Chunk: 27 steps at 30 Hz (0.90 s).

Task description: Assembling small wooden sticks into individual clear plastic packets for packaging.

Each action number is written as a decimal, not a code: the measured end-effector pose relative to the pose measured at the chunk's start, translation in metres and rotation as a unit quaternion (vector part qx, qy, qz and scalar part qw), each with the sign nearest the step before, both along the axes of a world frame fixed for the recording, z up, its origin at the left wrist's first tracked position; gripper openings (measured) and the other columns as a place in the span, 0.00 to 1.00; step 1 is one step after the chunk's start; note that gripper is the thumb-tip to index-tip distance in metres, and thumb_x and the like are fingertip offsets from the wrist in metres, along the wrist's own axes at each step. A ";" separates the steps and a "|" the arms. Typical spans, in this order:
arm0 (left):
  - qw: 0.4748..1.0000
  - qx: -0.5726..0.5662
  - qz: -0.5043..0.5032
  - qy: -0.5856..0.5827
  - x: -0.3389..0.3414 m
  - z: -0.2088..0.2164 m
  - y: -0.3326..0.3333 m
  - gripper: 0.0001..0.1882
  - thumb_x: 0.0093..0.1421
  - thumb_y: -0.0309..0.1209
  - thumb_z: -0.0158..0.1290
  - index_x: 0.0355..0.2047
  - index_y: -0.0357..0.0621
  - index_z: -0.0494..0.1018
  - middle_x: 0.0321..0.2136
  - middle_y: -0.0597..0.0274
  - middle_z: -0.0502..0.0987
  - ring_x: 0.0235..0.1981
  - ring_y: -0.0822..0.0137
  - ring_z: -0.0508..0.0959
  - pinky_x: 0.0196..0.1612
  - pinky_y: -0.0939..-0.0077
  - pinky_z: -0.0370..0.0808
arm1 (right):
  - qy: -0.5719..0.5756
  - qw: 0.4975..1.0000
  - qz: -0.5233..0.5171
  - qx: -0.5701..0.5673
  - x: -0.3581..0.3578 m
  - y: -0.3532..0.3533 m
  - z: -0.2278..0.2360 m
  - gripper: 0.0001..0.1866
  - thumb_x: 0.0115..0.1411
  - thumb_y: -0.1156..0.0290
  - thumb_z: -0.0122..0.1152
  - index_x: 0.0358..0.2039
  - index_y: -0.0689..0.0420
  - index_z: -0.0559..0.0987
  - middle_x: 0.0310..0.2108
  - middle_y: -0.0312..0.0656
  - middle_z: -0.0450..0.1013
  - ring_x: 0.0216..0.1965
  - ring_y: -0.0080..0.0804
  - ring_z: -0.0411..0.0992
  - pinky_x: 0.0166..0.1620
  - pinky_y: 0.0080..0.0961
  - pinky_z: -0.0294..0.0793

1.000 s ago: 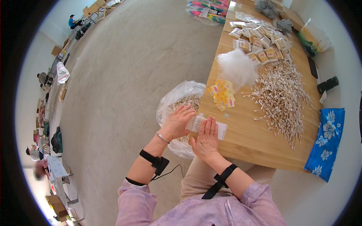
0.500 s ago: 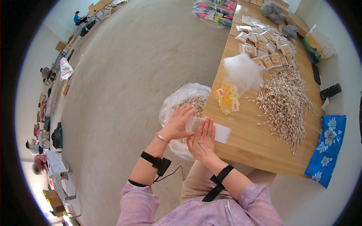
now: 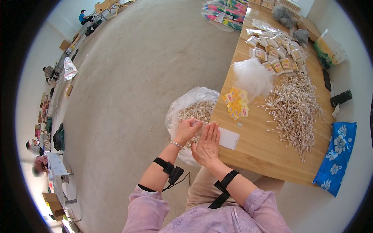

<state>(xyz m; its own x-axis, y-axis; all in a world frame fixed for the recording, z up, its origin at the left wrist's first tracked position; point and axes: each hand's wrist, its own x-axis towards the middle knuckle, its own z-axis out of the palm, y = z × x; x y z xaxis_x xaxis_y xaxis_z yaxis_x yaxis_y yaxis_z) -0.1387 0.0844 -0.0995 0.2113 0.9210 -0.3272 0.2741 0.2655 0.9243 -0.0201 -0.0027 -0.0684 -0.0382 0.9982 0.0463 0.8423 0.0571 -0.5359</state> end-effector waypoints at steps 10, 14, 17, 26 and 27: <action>0.995 0.089 0.009 0.046 0.016 -0.015 -0.004 0.12 0.64 0.38 0.50 0.34 0.41 0.74 0.24 0.72 0.74 0.25 0.81 0.69 0.28 0.83 0.68 | -0.079 0.997 -0.022 0.007 0.050 -0.007 0.001 0.49 0.56 0.52 0.54 0.64 0.74 0.43 0.67 0.66 0.36 0.69 0.60 0.30 0.68 0.48 0.29; 0.992 0.117 0.012 0.036 0.021 -0.007 -0.005 0.12 0.64 0.37 0.50 0.32 0.40 0.74 0.23 0.70 0.74 0.25 0.79 0.68 0.28 0.80 0.68 | -0.113 0.993 0.022 -0.004 0.052 -0.019 -0.005 0.52 0.56 0.47 0.54 0.63 0.74 0.43 0.67 0.66 0.35 0.69 0.60 0.30 0.68 0.48 0.29; 0.987 0.151 0.018 0.042 0.024 -0.004 -0.007 0.13 0.64 0.37 0.50 0.32 0.39 0.74 0.22 0.68 0.74 0.24 0.77 0.69 0.28 0.79 0.68 | -0.082 0.996 0.023 -0.007 0.039 -0.019 -0.007 0.54 0.56 0.46 0.56 0.63 0.75 0.42 0.66 0.66 0.35 0.69 0.60 0.29 0.68 0.48 0.27; 0.990 0.137 0.022 0.038 0.024 0.005 -0.008 0.12 0.64 0.37 0.50 0.31 0.39 0.73 0.21 0.67 0.73 0.24 0.77 0.69 0.27 0.78 0.68 | -0.091 0.995 -0.001 -0.027 0.044 -0.012 -0.005 0.53 0.56 0.43 0.53 0.63 0.75 0.44 0.67 0.64 0.36 0.69 0.57 0.29 0.68 0.48 0.27; 0.990 0.133 0.021 0.030 0.024 0.005 -0.008 0.13 0.64 0.37 0.50 0.31 0.39 0.73 0.21 0.68 0.73 0.24 0.78 0.68 0.27 0.78 0.68 | -0.100 0.995 0.003 -0.020 0.048 -0.008 -0.009 0.52 0.57 0.43 0.52 0.63 0.74 0.44 0.67 0.63 0.35 0.70 0.56 0.28 0.68 0.48 0.26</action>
<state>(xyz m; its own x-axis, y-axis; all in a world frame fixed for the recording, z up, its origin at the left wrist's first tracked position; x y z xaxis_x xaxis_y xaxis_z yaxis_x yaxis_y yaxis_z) -0.1147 0.0761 -0.0944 0.1582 0.9840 -0.0815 0.3238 0.0263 0.9458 0.0284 -0.0102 -0.0772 -0.0486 0.9988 -0.0018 0.9317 0.0447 -0.3604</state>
